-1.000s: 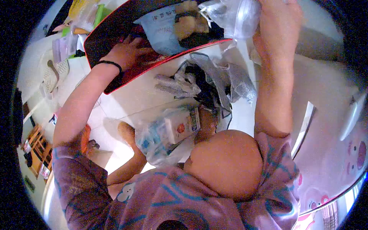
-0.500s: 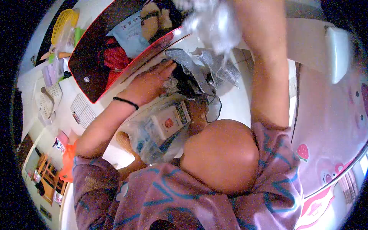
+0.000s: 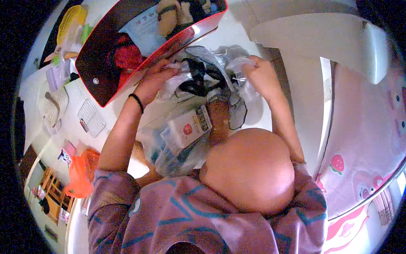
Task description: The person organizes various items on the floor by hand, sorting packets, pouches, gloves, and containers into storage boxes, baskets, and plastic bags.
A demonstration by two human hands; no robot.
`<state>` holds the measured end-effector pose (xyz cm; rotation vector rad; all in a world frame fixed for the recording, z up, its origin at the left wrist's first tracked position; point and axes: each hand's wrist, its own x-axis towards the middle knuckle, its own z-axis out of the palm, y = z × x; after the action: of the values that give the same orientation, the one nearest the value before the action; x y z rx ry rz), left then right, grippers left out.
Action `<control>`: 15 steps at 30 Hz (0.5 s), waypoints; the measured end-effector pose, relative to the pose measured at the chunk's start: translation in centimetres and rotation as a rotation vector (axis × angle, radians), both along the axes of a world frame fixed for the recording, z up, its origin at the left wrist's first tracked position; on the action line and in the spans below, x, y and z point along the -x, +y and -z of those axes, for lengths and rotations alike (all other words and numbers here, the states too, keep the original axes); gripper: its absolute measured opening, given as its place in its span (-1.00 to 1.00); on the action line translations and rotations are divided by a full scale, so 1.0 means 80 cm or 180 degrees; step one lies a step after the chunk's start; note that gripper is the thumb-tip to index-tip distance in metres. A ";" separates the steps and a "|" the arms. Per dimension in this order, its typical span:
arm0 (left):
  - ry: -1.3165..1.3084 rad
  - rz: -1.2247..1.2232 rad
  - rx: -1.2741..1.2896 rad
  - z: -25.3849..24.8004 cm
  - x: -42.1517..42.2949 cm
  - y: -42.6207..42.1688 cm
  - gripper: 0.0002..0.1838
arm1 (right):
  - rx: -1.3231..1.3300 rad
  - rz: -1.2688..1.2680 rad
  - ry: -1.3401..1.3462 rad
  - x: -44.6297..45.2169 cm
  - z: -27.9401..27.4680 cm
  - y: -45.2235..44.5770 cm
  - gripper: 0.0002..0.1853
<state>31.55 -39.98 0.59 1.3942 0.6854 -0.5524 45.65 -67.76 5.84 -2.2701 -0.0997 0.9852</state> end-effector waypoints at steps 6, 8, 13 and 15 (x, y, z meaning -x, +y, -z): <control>0.0084 -0.1246 0.1410 -0.013 0.056 0.034 -0.67 | -0.0351 0.0147 -0.0030 -0.011 0.004 0.005 -0.68; 0.0057 -0.1250 0.1598 -0.016 0.067 0.045 -0.69 | -0.0081 -0.0045 0.0022 -0.012 0.004 0.009 -0.69; 0.0455 -0.1531 0.2261 -0.022 0.093 0.069 -0.65 | -0.0820 -0.0063 0.0191 0.003 -0.012 0.030 -0.74; 0.0177 -0.1375 0.2138 -0.055 0.095 0.060 -0.60 | -0.1274 -0.0015 0.0548 0.008 -0.034 0.041 -0.74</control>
<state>23.99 -35.17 5.00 0.5829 0.7308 -0.4186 45.05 -64.46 8.52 -1.8169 -0.2086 1.0536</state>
